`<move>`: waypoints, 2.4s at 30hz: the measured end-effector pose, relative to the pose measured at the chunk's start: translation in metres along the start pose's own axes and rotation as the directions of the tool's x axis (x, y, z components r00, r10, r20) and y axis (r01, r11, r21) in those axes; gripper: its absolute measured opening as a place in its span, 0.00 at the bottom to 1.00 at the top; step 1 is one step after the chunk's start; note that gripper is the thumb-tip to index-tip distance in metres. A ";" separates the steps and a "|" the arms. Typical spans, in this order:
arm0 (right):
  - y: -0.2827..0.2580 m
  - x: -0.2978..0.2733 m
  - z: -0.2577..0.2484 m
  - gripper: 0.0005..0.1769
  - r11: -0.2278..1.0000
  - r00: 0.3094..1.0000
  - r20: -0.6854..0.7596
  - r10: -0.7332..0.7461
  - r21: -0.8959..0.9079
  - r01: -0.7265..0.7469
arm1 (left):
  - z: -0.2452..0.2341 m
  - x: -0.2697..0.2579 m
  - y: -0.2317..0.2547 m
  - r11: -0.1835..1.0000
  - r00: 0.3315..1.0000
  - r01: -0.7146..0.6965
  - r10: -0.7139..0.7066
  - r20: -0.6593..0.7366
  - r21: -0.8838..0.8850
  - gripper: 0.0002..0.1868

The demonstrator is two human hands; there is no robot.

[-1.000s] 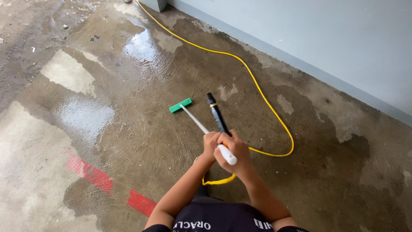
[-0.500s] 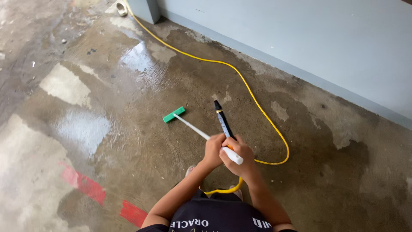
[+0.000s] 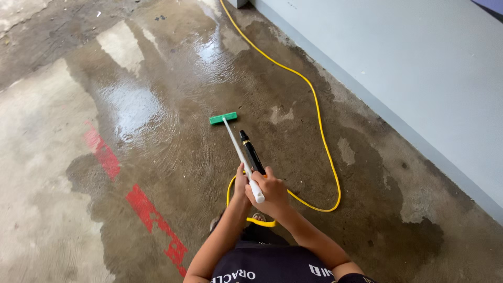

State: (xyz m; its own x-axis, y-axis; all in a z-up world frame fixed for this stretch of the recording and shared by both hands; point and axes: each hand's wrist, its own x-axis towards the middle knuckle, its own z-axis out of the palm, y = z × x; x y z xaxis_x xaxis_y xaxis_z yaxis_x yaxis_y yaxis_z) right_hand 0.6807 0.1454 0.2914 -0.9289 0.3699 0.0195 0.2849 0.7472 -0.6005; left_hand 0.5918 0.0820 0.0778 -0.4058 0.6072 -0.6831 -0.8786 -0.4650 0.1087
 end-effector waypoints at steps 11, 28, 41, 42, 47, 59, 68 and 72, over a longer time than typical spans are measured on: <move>-0.017 -0.094 0.020 0.34 0.989 0.929 0.341 -0.144 0.093 0.119 | -0.087 -0.065 -0.031 0.986 0.993 -0.116 0.118 0.008 -0.117 0.14; 0.049 -0.274 0.102 0.60 -0.124 0.850 0.460 -0.258 0.856 -0.501 | -0.268 -0.249 -0.173 0.760 0.978 -0.022 0.152 0.145 -0.650 0.11; 0.114 -0.389 0.155 0.22 0.197 0.804 0.564 0.189 0.781 -0.593 | -0.271 -0.278 -0.274 0.949 0.964 -0.254 0.232 -0.129 -0.187 0.06; 0.119 -0.396 0.155 0.17 0.272 0.827 0.532 0.183 0.780 -0.563 | -0.271 -0.279 -0.282 0.958 0.957 -0.263 0.244 -0.154 -0.113 0.06; 0.160 -0.446 0.137 0.13 0.473 0.880 0.475 0.030 0.769 -0.431 | -0.255 -0.270 -0.334 0.917 0.904 -0.390 0.364 -0.224 -0.083 0.10; 0.177 -0.557 -0.099 0.25 0.769 0.736 0.448 -0.507 0.622 0.151 | -0.234 -0.252 -0.477 0.858 0.794 -0.513 0.469 -0.386 -0.012 0.16; 0.162 -0.566 -0.118 0.13 0.902 0.912 0.240 -0.332 0.363 0.233 | -0.174 -0.319 -0.519 0.019 0.220 -0.724 0.953 0.206 0.690 0.14; 0.145 -0.552 -0.115 0.12 0.908 0.927 0.166 -0.337 0.318 0.273 | -0.153 -0.358 -0.491 -0.242 0.291 -0.670 0.784 0.548 0.702 0.18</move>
State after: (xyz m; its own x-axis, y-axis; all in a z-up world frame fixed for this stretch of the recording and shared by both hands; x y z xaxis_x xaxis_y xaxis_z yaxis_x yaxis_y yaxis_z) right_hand 1.2619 0.1131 0.2857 -0.9961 -0.0003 0.0880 -0.0703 0.6040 -0.7939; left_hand 1.2067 -0.0059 0.1586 -0.9450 0.1649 0.2826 0.3081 0.1580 0.9381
